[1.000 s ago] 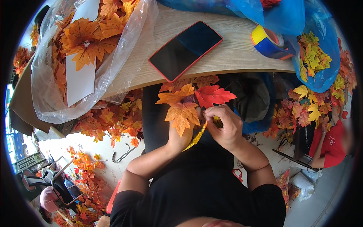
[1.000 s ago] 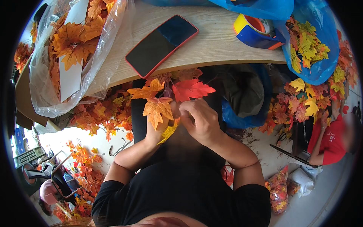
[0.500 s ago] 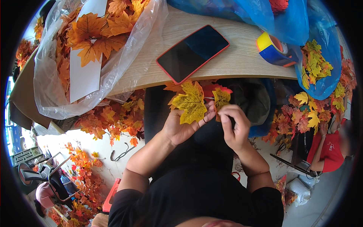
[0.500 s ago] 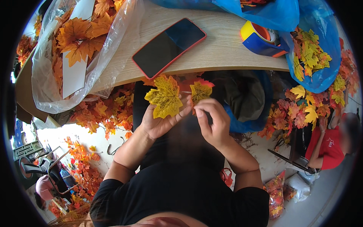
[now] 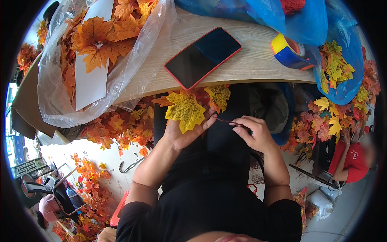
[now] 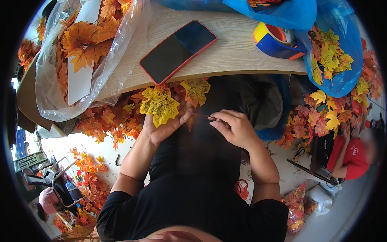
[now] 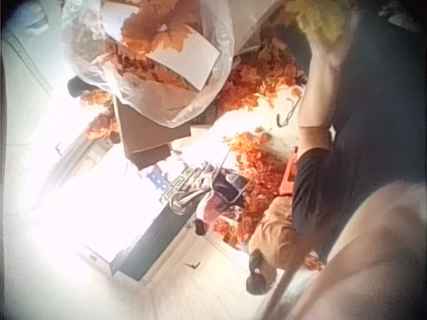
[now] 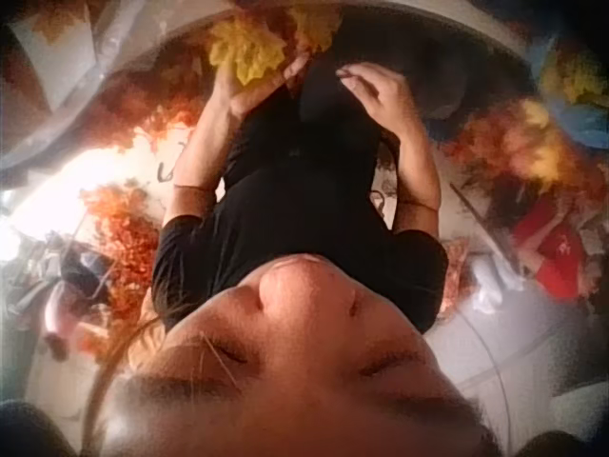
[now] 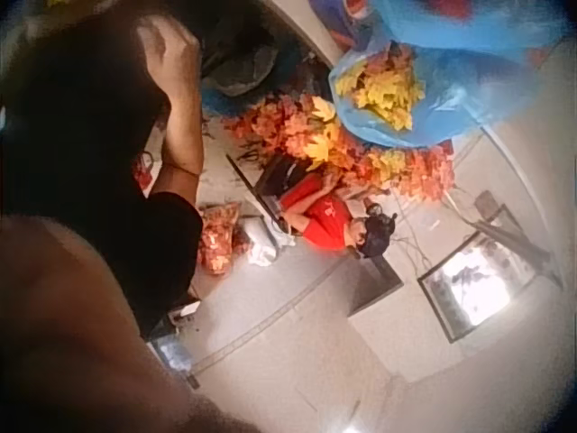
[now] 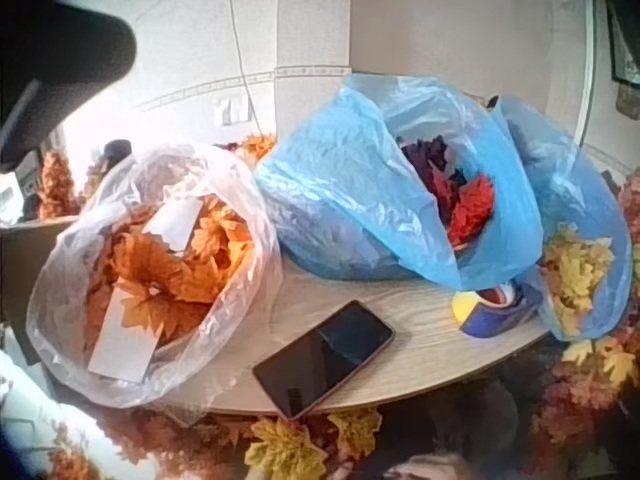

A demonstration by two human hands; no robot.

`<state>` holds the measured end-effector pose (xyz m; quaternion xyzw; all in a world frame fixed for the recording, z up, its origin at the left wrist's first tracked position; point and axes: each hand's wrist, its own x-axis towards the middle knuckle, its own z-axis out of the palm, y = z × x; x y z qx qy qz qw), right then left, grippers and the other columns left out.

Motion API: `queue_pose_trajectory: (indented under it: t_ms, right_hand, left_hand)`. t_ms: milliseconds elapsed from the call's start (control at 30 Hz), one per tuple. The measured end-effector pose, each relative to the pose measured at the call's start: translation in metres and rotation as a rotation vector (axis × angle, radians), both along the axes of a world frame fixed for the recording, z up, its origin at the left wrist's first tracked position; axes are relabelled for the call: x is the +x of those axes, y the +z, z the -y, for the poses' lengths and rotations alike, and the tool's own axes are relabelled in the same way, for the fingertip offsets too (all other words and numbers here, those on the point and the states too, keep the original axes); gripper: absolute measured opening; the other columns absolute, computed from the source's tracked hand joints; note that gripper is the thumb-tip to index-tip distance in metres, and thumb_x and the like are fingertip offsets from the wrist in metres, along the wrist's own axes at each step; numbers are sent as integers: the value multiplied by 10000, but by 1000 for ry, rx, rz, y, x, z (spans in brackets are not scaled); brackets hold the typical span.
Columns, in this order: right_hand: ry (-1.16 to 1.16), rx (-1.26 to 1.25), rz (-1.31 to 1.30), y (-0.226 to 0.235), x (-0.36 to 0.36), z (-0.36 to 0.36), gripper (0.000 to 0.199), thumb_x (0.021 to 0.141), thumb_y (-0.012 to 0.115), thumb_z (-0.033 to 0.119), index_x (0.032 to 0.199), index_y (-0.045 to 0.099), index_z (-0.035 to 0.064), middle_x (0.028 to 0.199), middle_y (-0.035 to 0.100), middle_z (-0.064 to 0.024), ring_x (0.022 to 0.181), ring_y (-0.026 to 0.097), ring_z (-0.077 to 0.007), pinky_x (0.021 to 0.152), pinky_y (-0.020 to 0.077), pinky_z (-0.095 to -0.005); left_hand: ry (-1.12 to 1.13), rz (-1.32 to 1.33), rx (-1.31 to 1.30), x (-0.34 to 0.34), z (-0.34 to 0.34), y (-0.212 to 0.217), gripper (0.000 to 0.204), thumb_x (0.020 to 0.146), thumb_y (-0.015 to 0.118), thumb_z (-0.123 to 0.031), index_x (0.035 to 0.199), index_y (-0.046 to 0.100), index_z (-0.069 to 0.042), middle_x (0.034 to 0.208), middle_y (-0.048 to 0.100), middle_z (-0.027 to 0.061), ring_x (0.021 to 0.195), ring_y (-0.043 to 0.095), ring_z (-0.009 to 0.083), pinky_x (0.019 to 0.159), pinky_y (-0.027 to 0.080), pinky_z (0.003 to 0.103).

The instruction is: The recorder attaches individual artificial maple leaves to a plastic stem to assemble a decorative branch.

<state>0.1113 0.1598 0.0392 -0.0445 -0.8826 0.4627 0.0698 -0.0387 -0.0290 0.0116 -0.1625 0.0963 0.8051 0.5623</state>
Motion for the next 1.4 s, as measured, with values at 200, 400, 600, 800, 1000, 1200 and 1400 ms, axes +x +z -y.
queue_pose_trajectory:
  t_ms: [200,400,600,800,1000,1200,1400]
  right_hand:
    - [-62,-441,192,4,21,-11,198,934,549,159,903,637,-16,637,563,-35,545,516,-106,507,390,-216]
    - [-137,-1444,464,-4,30,-18,281,979,455,212,849,580,-3,546,382,57,461,319,-35,444,241,-197]
    - [-82,-1644,463,-3,32,-18,276,991,416,207,845,547,12,536,346,59,441,281,-38,436,232,-203]
    - [-192,-1484,449,3,20,1,274,985,445,224,850,555,12,546,376,47,444,305,-37,438,244,-193]
    - [-303,-740,229,-7,7,22,211,936,565,185,896,651,-4,650,593,-33,500,499,-76,472,383,-196]
    - [-255,-4,-36,-16,-9,45,105,838,659,64,916,651,-5,758,651,-137,669,666,-244,571,486,-301]
    - [23,-767,194,-24,-29,24,388,887,578,100,1254,526,-15,1268,553,-123,1161,553,-232,985,422,-329]
  left_hand:
    - [-43,-23,27,3,-1,-4,421,972,389,-362,1268,461,-71,1231,531,169,1179,503,314,994,425,464]
    - [-135,-93,11,18,-7,0,396,959,434,-219,1305,421,-26,1341,460,187,1218,474,312,1062,363,431]
    - [-318,-358,96,37,-16,7,425,957,498,-181,1347,426,-30,1326,502,102,1195,491,193,1031,373,354]
    - [-188,-811,-138,55,-20,8,363,930,572,-112,1273,497,-20,1238,556,79,1133,521,161,991,397,303]
    - [-43,-924,-340,45,-15,18,331,894,622,-73,1189,517,32,1145,589,87,1070,556,141,946,439,275]
    - [56,-934,-418,38,-15,2,239,918,595,-96,1111,565,41,995,641,78,909,602,114,838,482,249]
    - [220,-992,-490,29,-15,-1,201,962,533,-155,1001,599,30,858,646,53,769,594,86,699,482,209]
